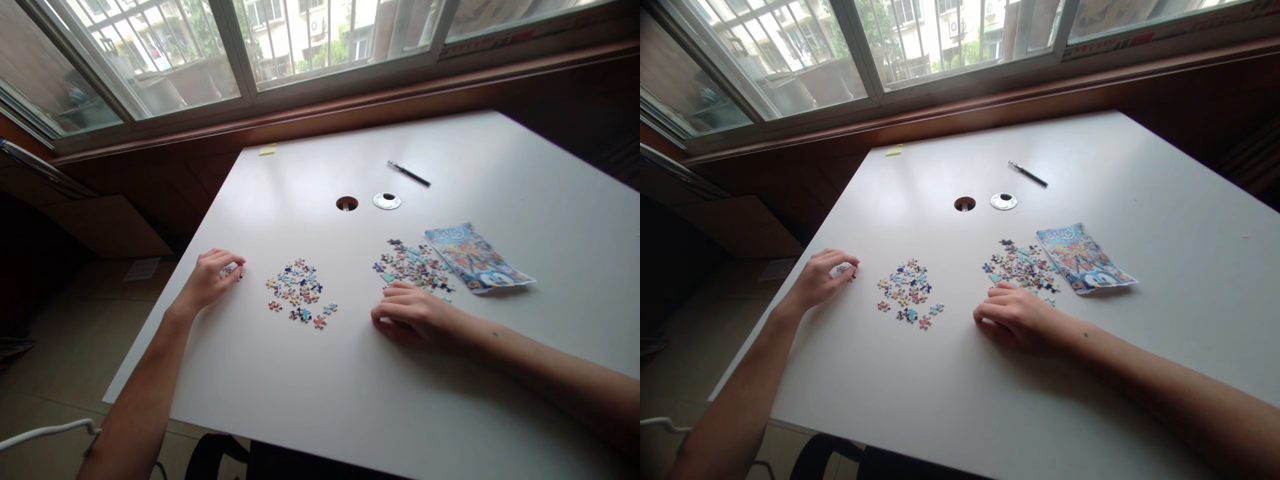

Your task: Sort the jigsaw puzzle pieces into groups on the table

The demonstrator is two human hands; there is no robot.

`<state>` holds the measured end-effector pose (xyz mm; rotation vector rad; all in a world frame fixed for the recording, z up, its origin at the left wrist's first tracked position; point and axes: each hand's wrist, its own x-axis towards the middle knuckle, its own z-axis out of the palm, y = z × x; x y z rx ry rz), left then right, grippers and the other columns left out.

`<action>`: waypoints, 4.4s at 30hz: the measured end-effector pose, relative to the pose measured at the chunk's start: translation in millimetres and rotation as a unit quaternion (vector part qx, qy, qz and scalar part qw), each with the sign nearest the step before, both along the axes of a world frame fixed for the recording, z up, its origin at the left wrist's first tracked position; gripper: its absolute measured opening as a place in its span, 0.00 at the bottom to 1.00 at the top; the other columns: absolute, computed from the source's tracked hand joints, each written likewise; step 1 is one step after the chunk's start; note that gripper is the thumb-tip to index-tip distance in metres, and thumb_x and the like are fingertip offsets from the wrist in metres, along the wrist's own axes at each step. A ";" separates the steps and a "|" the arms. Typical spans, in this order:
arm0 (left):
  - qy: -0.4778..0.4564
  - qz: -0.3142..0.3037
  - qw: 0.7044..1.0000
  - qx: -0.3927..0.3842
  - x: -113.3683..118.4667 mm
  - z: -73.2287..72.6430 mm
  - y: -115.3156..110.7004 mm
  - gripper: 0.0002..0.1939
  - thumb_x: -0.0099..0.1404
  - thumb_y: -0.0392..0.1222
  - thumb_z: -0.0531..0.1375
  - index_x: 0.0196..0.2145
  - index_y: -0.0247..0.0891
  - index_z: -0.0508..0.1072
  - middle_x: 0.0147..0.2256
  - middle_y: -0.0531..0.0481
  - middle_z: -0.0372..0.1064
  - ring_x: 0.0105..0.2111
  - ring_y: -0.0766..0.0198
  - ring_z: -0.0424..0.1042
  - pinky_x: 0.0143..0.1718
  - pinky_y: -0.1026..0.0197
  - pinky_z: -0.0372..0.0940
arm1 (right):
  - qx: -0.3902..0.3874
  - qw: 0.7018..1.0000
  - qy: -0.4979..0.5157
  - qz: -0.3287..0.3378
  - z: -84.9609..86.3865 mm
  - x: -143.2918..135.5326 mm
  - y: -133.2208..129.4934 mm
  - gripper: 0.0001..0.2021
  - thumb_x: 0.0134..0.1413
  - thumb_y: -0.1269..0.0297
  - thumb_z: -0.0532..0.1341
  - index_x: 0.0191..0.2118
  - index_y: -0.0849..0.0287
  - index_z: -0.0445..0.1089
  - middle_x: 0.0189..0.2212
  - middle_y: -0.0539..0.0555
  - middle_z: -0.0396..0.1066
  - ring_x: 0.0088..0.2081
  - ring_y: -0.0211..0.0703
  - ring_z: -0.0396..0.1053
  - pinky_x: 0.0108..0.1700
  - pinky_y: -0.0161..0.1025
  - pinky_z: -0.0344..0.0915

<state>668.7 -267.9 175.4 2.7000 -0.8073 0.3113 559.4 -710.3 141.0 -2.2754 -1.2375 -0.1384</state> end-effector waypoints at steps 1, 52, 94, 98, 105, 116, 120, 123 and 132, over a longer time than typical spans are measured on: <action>-0.001 0.000 1.000 -0.002 -0.4 0.0 -0.5 0.08 0.69 0.42 0.58 0.39 0.41 0.78 0.39 0.50 0.79 0.44 0.57 0.73 0.50 0.55 0.64 | -0.001 1.000 0.000 -0.001 0.3 0.0 0.1 0.06 0.66 0.68 0.55 0.37 0.57 0.68 0.25 0.50 0.62 0.30 0.40 0.55 0.38 0.37 0.52; 0.143 -0.197 0.969 -0.031 -34.5 15.3 -51.0 0.06 0.65 0.44 0.63 0.33 0.41 0.76 0.39 0.46 0.73 0.41 0.58 0.72 0.45 0.55 0.67 | -0.009 1.000 -0.021 -0.008 6.1 -0.7 3.2 0.12 0.70 0.64 0.51 0.35 0.57 0.68 0.24 0.50 0.61 0.29 0.40 0.55 0.37 0.37 0.52; 0.169 -0.195 0.964 -0.064 -25.1 4.3 -39.5 0.05 0.67 0.43 0.65 0.37 0.42 0.82 0.35 0.47 0.74 0.36 0.63 0.73 0.38 0.62 0.67 | 0.000 1.000 -0.001 -0.005 2.3 -0.1 1.3 0.07 0.66 0.68 0.55 0.36 0.57 0.68 0.25 0.50 0.62 0.30 0.40 0.55 0.38 0.37 0.52; 0.192 -0.186 0.961 -0.065 -26.4 5.2 -41.1 0.05 0.67 0.43 0.64 0.36 0.40 0.80 0.36 0.47 0.74 0.35 0.64 0.73 0.37 0.62 0.67 | 0.000 1.000 -0.001 -0.004 1.7 0.7 1.4 0.06 0.66 0.68 0.55 0.36 0.57 0.68 0.25 0.50 0.62 0.30 0.39 0.55 0.38 0.37 0.52; 0.166 -0.183 0.966 -0.081 -26.5 6.2 -40.0 0.05 0.66 0.42 0.64 0.35 0.38 0.77 0.36 0.47 0.73 0.34 0.65 0.72 0.36 0.63 0.66 | -0.004 1.000 -0.002 -0.006 0.7 0.0 0.7 0.08 0.67 0.67 0.54 0.36 0.57 0.68 0.25 0.50 0.62 0.30 0.40 0.55 0.39 0.37 0.52; 0.010 0.008 0.998 -0.066 -15.5 1.6 -28.6 0.07 0.66 0.45 0.63 0.33 0.40 0.78 0.35 0.49 0.75 0.38 0.59 0.71 0.43 0.58 0.64 | -0.004 1.000 -0.006 -0.003 2.2 -0.8 0.7 0.08 0.67 0.67 0.54 0.36 0.57 0.68 0.25 0.50 0.62 0.30 0.40 0.55 0.38 0.37 0.52; 0.003 0.040 0.997 -0.060 -15.1 1.5 -28.3 0.08 0.66 0.46 0.62 0.34 0.41 0.78 0.36 0.49 0.76 0.40 0.57 0.71 0.44 0.57 0.63 | -0.007 1.000 -0.006 -0.005 1.2 -0.1 0.2 0.08 0.67 0.67 0.54 0.36 0.57 0.68 0.25 0.50 0.62 0.30 0.40 0.55 0.39 0.37 0.52; 0.004 0.040 0.998 -0.041 -14.0 -0.7 -27.1 0.08 0.66 0.47 0.63 0.34 0.41 0.78 0.35 0.49 0.76 0.40 0.57 0.70 0.44 0.56 0.63 | -0.007 1.000 -0.006 -0.006 0.9 -0.2 -0.1 0.08 0.68 0.66 0.54 0.36 0.57 0.67 0.25 0.50 0.62 0.30 0.40 0.55 0.39 0.37 0.52; 0.007 0.008 1.000 -0.008 -11.1 -5.6 -24.1 0.08 0.67 0.46 0.63 0.33 0.41 0.78 0.34 0.49 0.76 0.38 0.57 0.70 0.42 0.56 0.61 | -0.004 1.000 -0.002 -0.004 2.0 -1.0 0.7 0.08 0.67 0.67 0.54 0.36 0.57 0.68 0.25 0.50 0.62 0.30 0.40 0.55 0.39 0.37 0.52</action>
